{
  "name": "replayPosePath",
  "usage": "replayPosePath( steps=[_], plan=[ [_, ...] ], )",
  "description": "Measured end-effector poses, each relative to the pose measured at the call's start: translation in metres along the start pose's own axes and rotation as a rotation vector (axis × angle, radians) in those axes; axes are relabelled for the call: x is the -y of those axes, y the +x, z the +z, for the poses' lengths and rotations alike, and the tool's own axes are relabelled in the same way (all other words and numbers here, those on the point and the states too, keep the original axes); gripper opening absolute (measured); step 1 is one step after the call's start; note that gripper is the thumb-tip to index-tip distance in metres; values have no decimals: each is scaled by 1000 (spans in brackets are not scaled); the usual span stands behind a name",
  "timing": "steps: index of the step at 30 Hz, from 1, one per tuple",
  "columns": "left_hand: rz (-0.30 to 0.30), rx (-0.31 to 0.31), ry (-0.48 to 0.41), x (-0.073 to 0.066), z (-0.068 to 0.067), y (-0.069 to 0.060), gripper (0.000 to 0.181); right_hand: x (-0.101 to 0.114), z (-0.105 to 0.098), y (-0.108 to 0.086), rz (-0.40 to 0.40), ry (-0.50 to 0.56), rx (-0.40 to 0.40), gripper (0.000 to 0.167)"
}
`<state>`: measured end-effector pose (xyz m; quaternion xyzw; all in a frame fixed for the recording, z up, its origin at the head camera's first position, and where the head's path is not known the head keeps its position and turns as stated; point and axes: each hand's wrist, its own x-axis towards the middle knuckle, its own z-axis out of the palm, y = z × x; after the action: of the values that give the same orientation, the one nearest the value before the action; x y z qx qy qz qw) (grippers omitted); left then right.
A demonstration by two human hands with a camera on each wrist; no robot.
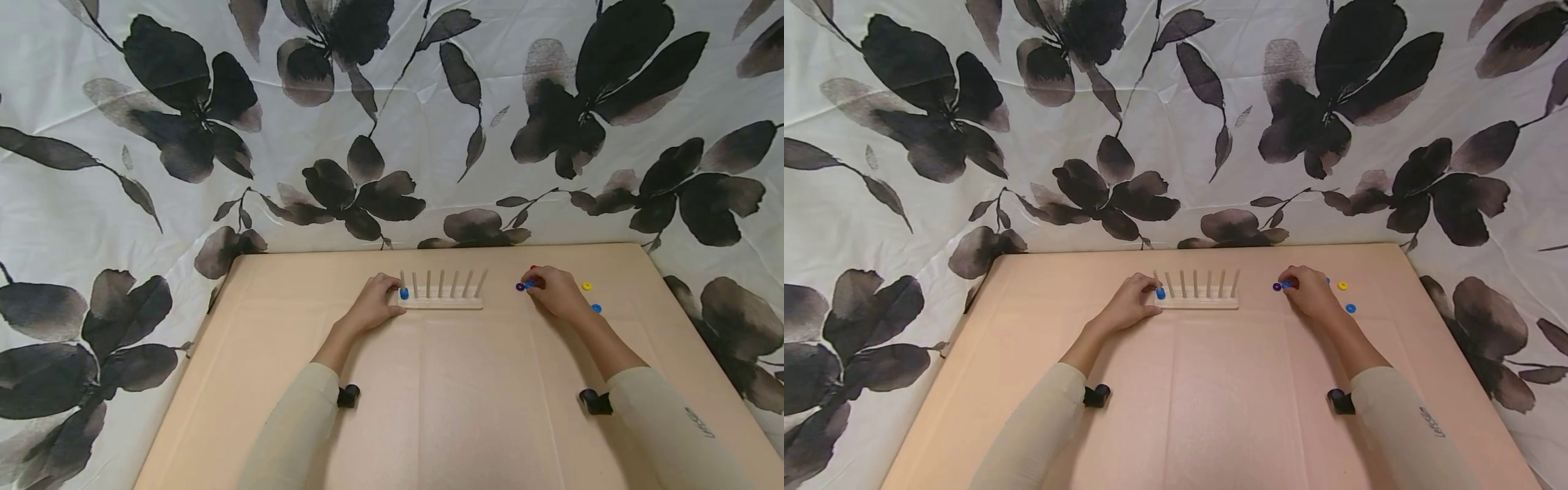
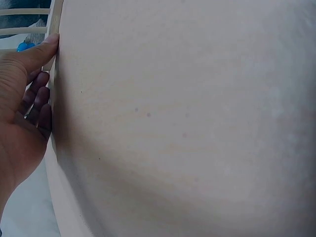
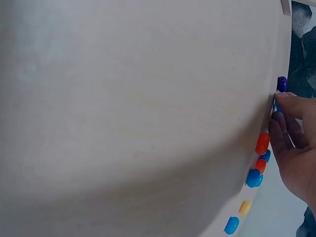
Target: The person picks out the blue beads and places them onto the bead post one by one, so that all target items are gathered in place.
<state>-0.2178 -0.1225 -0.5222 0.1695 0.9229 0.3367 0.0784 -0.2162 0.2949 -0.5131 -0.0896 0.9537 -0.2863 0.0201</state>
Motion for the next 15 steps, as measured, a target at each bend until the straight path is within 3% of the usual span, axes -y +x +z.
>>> replayPosePath(
  steps=[15],
  plan=[
    [-7, -41, 1, -5, 12, -12, 56, 5, -9, -19, -48, 39, -94, 20]
  ],
)
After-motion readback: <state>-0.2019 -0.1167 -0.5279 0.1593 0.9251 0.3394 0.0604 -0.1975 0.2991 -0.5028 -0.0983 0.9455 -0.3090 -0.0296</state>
